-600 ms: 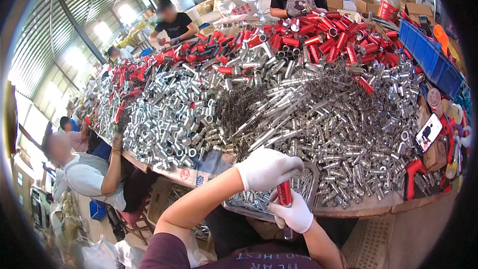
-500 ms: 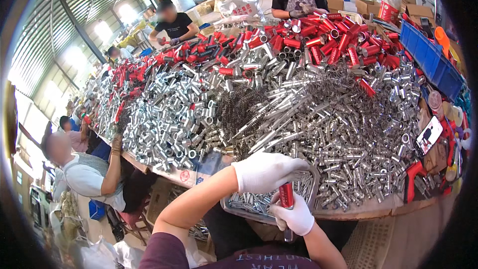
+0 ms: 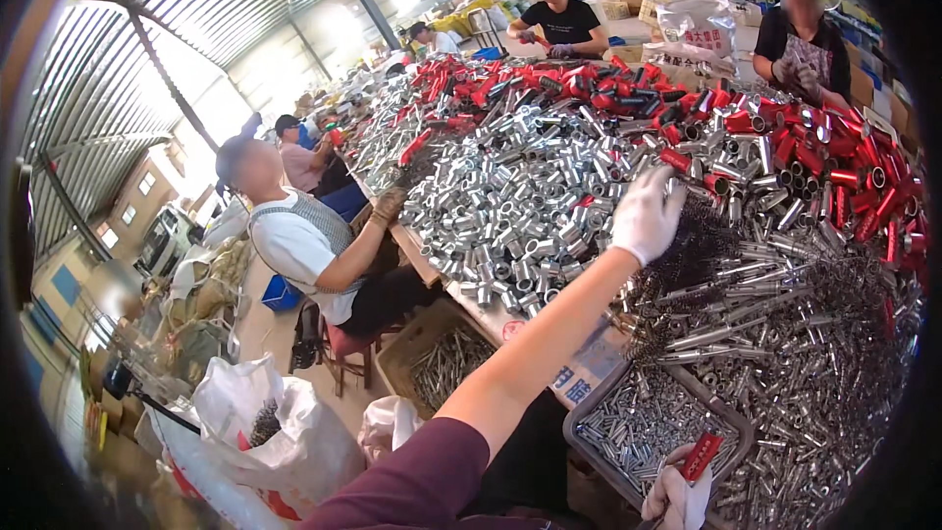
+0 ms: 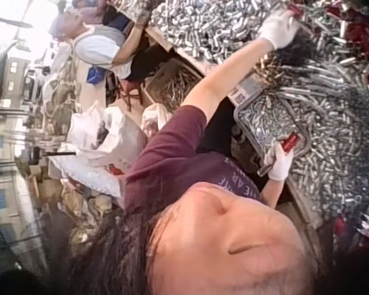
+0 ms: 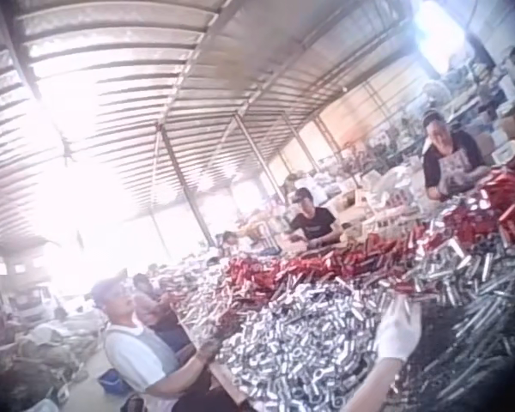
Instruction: The person assembles hand tools by retrieving metal tubes, inserting small metal components from a tray into the tubes, and attaching plastic handles by hand.
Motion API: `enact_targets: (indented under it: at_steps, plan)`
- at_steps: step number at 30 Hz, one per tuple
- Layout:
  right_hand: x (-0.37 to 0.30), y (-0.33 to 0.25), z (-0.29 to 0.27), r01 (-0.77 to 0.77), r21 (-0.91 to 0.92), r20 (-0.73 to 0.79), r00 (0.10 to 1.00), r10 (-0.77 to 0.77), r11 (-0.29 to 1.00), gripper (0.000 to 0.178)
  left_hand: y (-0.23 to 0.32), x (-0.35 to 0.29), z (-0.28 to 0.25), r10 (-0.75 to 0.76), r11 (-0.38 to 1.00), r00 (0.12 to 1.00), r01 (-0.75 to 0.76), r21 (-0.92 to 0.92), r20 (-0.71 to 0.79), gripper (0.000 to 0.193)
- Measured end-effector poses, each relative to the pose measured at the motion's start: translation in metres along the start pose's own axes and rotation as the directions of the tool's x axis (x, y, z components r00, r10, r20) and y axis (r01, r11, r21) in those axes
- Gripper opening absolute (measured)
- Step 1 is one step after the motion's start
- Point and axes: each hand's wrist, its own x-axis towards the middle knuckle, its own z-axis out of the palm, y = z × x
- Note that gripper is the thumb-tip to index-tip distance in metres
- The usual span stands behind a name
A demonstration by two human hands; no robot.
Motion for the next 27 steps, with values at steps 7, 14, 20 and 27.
enact_targets:
  at_steps: [7, 14, 20, 27]
  plan:
    - [-0.002, -0.009, -0.003, -0.096, -0.077, 0.054, 0.993, 0.1, 0.992, 0.026, -0.057, -0.014, 0.01, -0.185, 0.93, 0.955, 0.093, 0.357, 0.233, 0.045]
    - [-0.001, -0.003, -0.007, -0.081, 0.007, -0.021, 0.996, 0.081, 0.997, 0.023, -0.036, -0.013, 0.022, -0.199, 0.936, 0.963, 0.131, 0.327, 0.182, 0.044]
    - [-0.003, -0.018, 0.004, -0.191, 0.02, 0.011, 0.982, 0.191, 0.981, 0.024, -0.051, 0.0, 0.005, -0.266, 0.91, 0.937, 0.165, 0.381, 0.229, 0.044]
    - [0.002, -0.02, -0.006, -0.259, 0.072, 0.114, 0.961, 0.25, 0.963, 0.02, -0.061, -0.005, 0.023, -0.283, 0.902, 0.93, 0.174, 0.396, 0.236, 0.055]
